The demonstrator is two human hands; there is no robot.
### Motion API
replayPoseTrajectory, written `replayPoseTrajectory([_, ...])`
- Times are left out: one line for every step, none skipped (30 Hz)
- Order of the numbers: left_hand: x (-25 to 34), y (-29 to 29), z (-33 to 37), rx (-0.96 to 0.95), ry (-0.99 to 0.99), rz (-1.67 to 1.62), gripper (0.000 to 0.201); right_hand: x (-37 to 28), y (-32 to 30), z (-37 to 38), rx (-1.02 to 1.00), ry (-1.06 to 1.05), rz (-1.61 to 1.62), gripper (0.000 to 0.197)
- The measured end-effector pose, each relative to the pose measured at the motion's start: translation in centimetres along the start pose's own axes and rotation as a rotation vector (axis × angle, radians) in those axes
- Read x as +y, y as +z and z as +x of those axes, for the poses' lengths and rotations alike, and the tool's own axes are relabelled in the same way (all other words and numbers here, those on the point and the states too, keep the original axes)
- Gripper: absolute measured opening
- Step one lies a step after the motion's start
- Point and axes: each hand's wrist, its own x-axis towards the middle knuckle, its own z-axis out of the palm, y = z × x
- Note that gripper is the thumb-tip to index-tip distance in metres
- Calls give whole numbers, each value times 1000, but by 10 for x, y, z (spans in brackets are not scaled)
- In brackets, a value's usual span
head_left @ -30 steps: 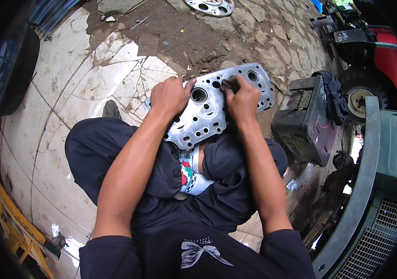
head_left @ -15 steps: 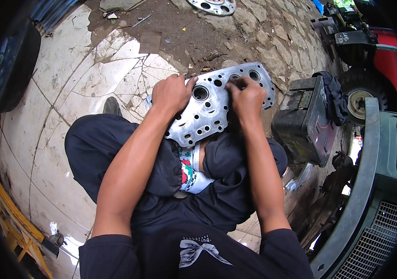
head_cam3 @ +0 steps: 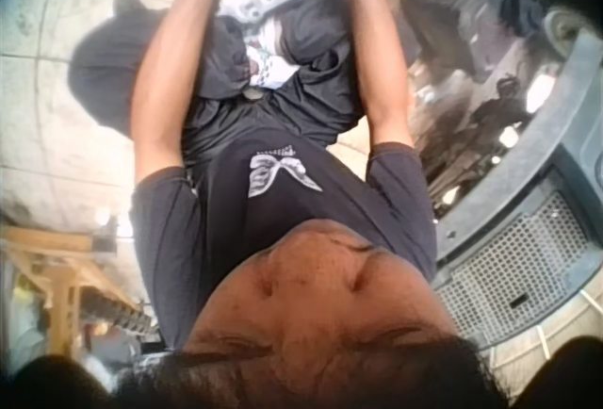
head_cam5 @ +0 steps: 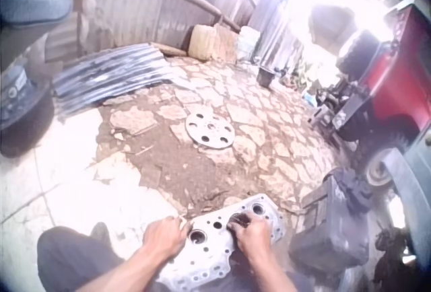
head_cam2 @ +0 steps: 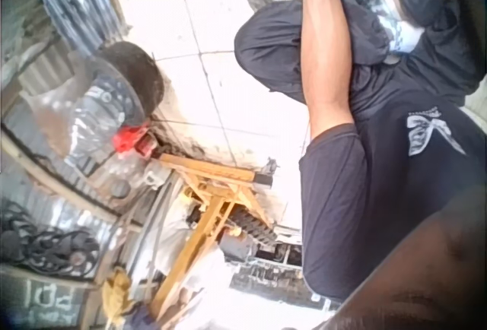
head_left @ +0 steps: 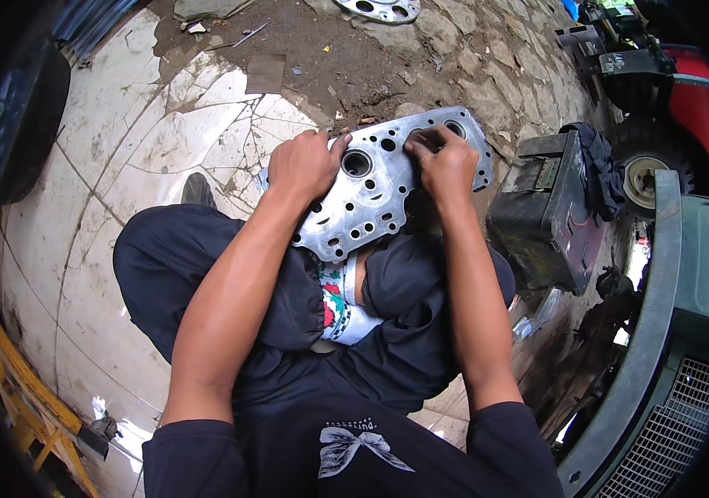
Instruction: The person sits on the floor and scrubs a metal engine part with a dark abrasive pad, focusing on the circular openings and surrounding surfaces. The person repeatedly rubs the pad inside the holes and over the flat areas of the part.
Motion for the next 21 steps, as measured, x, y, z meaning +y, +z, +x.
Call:
replayPoseTrajectory([-3, 1, -1, 5, -4, -4, 64, -2, 0, -8, -15, -48, 41, 30])
replayPoseTrajectory([-5, 2, -1, 10, -8, -9, 64, -5, 0, -16, -30, -97, 82, 32])
replayPoseTrajectory([-3, 0, -2, -11, -16, 2, 64, -8, -3, -23, -44, -113, 26, 30])
replayPoseTrajectory([0, -3, -1, -33, -24, 14, 63, -8, -3, -22, -38, -96, 31, 28])
replayPoseTrajectory([1, -5, -1, -55, -33, 25, 63, -7, -3, -21, -32, -79, 35, 27])
replayPoseTrajectory([1, -5, 0, -34, -25, 18, 64, -6, -3, -21, -27, -62, 41, 26])
replayPoseTrajectory([1, -4, 0, -21, -12, 14, 64, -2, -2, -14, 48, -123, -1, 23])
replayPoseTrajectory([1, -2, -1, -8, 0, 10, 64, 0, -2, -5, 43, -184, -20, 25])
replayPoseTrajectory([2, -5, 0, -7, -7, -3, 64, 0, 1, 0, 31, -179, -18, 23])
replayPoseTrajectory([2, -3, 0, -20, -6, -1, 65, 0, 3, 2, 20, -174, -16, 22])
replayPoseTrajectory([2, 0, -2, -31, -4, 1, 65, 2, 0, -4, -36, -166, -67, 23])
replayPoseTrajectory([-2, -3, -2, -29, -18, 7, 65, -7, -5, -11, -97, -176, -106, 23])
replayPoseTrajectory([-1, -3, -3, -41, -26, 18, 65, -11, -10, -14, -159, -177, -155, 24])
replayPoseTrajectory([-1, -5, -2, -36, -26, 24, 65, -13, -12, -9, -188, -171, -132, 23])
replayPoseTrajectory([1, -8, -3, -32, -25, 27, 65, -14, -14, -4, -217, -164, -114, 22])
replayPoseTrajectory([3, -5, -3, -36, -18, 27, 65, -10, -15, -1, -246, -148, -101, 21])
replayPoseTrajectory([2, -1, -2, 0, 9, 24, 64, -2, -3, 6, -134, -250, -83, 20])
replayPoseTrajectory([1, -1, -1, -5, 9, 10, 63, -7, 6, 17, -43, -315, -146, 20])
replayPoseTrajectory([1, 0, 0, -11, 10, -5, 63, -7, 6, 15, -60, -285, -141, 20])
replayPoseTrajectory([1, 1, 0, -17, 11, -20, 63, -7, 3, 12, -76, -254, -136, 20])
replayPoseTrajectory([-1, -2, -1, -22, -11, -7, 61, -9, 2, 7, -100, -260, -134, 20])
